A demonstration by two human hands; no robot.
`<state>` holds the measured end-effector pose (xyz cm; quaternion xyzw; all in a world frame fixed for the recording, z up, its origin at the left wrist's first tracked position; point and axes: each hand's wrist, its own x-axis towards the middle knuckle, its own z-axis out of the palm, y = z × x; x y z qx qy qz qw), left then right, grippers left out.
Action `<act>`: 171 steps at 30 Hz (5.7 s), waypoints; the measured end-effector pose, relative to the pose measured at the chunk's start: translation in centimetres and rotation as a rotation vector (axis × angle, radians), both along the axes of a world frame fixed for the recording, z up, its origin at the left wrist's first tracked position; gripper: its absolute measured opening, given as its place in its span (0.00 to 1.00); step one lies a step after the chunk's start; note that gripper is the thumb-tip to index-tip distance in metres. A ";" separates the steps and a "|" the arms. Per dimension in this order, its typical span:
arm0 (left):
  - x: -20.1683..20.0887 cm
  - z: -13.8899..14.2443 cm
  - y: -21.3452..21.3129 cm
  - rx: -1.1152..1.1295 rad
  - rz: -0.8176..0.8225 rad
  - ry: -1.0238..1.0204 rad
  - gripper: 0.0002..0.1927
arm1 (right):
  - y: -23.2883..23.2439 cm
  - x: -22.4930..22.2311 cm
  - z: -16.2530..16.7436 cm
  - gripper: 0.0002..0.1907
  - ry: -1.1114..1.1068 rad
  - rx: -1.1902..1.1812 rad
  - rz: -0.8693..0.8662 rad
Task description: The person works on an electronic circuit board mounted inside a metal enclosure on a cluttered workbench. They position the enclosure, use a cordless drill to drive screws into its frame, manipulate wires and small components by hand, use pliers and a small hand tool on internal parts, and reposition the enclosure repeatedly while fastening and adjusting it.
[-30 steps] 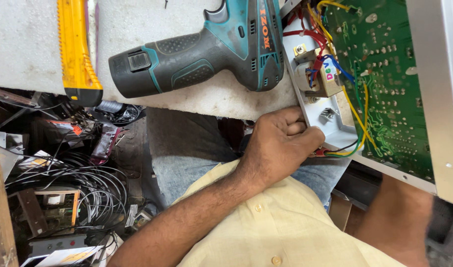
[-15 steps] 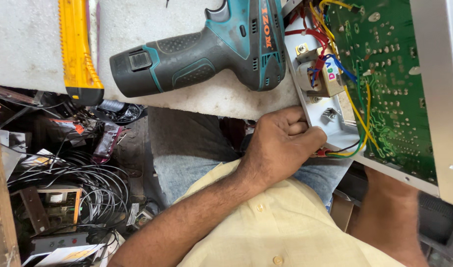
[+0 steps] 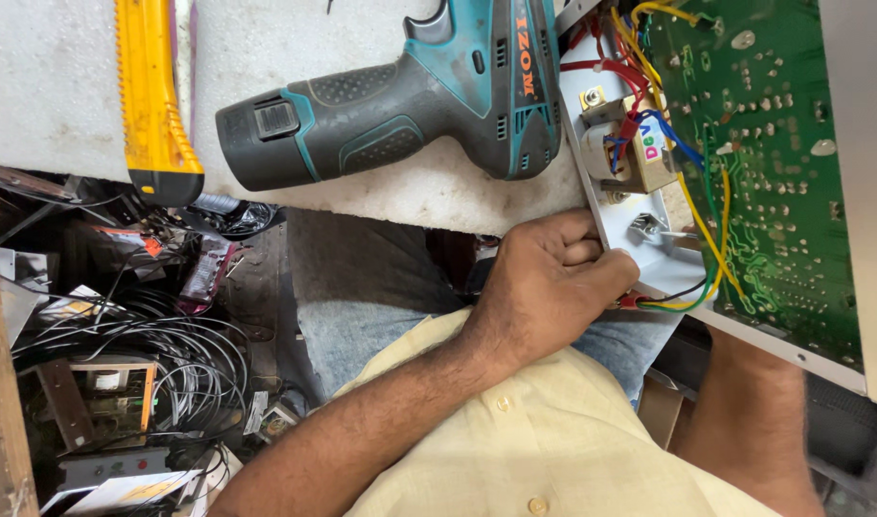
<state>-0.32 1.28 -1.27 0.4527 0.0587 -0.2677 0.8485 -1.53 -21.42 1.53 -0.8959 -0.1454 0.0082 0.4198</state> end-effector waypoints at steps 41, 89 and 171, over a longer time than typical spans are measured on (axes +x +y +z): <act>0.1 0.4 0.2 0.069 -0.019 -0.010 0.14 | 1.6 0.4 0.7 0.16 -0.061 -0.138 0.076; 0.0 0.3 0.0 0.061 -0.006 -0.005 0.13 | 0.5 3.2 1.4 0.15 -0.181 -0.210 0.103; -0.1 0.2 -0.1 0.046 -0.006 -0.007 0.15 | 0.7 0.1 1.5 0.10 -0.058 -0.169 0.039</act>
